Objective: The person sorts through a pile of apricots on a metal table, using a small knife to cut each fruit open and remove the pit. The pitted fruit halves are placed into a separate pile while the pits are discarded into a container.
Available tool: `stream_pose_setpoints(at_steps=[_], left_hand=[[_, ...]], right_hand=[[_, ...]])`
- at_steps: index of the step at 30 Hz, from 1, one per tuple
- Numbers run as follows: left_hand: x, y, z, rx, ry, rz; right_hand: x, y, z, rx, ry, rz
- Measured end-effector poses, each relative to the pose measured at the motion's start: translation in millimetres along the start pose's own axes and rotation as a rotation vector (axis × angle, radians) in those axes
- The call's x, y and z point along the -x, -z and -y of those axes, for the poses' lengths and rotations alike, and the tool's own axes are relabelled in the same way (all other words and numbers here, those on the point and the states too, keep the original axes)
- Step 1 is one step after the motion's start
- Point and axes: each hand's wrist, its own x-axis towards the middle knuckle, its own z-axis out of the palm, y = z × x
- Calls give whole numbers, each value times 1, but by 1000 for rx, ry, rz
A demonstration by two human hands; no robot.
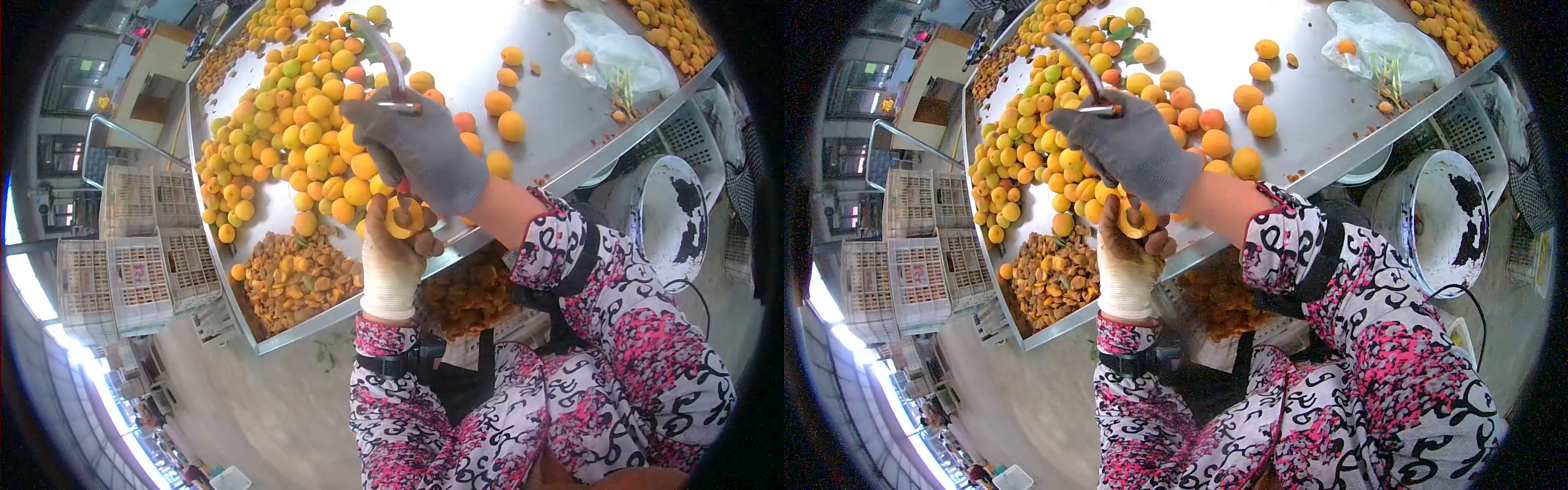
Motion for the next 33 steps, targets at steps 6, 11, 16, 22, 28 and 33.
stream_pose_setpoints(at_steps=[6,11,16,22,28,33], left_hand=[[9,-20,-1,165,-10,-136],[-6,9,4,561,211,357],[-7,8,-1,466,168,446],[-6,12,3,364,143,363],[-1,-13,-11,322,148,-14],[3,-15,3,190,49,24]], right_hand=[[7,-5,4,7,-87,-28],[2,3,-14,-224,-81,-54],[-9,14,-15,-471,-324,-46],[-5,9,-18,-571,-405,30],[-3,5,-8,-178,-177,-28],[2,-5,-25,284,198,57]])
